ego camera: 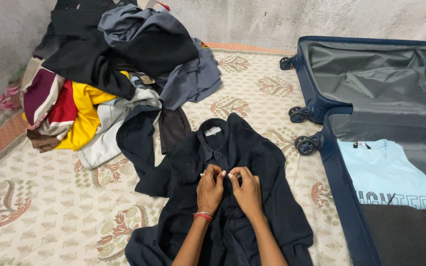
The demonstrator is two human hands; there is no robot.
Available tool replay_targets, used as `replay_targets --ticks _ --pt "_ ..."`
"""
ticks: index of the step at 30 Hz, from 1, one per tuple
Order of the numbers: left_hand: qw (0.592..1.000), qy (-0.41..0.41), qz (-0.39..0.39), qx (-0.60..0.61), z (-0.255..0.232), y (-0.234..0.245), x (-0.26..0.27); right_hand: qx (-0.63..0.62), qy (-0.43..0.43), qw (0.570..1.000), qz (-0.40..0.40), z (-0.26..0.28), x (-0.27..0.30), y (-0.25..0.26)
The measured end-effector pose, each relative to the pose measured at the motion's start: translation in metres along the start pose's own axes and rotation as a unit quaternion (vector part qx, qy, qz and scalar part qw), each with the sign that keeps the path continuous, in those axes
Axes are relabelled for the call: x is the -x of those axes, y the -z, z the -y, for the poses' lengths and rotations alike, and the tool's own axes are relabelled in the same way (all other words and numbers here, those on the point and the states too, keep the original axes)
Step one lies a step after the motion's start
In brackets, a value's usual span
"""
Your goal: The person buttons a black shirt and folds it on a bed near a suitcase.
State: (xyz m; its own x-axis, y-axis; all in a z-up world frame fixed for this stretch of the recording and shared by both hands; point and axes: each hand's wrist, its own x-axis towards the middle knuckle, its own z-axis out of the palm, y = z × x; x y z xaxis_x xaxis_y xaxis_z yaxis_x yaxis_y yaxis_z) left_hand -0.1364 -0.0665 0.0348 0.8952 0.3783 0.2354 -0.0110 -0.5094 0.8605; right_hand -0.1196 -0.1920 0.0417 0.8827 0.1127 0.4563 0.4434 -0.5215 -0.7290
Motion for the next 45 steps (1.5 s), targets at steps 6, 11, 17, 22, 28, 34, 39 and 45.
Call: replay_targets --ticks 6,11,17,22,28,34,39,45 --pt "0.998 -0.034 -0.006 0.052 -0.008 0.005 0.003 0.012 0.012 0.999 -0.038 0.001 0.000 0.001" --pt "0.994 -0.103 -0.027 0.013 -0.002 0.001 0.001 -0.067 0.039 0.990 -0.119 -0.005 0.003 0.006" --pt "0.993 -0.039 -0.072 0.088 -0.007 0.007 0.004 -0.110 -0.022 0.984 -0.137 -0.018 0.004 0.018" --pt "0.989 0.003 -0.015 0.148 -0.010 0.017 0.024 -0.082 -0.053 0.990 -0.101 -0.005 0.011 0.028" --pt "0.995 -0.101 -0.004 -0.023 -0.018 0.020 0.047 0.138 -0.200 0.970 0.005 0.029 0.030 0.046" --pt "0.990 -0.111 0.043 -0.073 -0.025 0.025 0.047 0.206 -0.105 0.970 0.073 0.016 0.042 0.041" --pt "0.991 -0.083 0.099 -0.020 -0.026 0.033 0.048 0.032 -0.229 0.964 0.131 -0.005 0.036 0.055" --pt "0.985 -0.149 0.054 -0.061 -0.025 0.030 0.049 -0.048 -0.191 0.967 0.160 -0.007 0.033 0.090"
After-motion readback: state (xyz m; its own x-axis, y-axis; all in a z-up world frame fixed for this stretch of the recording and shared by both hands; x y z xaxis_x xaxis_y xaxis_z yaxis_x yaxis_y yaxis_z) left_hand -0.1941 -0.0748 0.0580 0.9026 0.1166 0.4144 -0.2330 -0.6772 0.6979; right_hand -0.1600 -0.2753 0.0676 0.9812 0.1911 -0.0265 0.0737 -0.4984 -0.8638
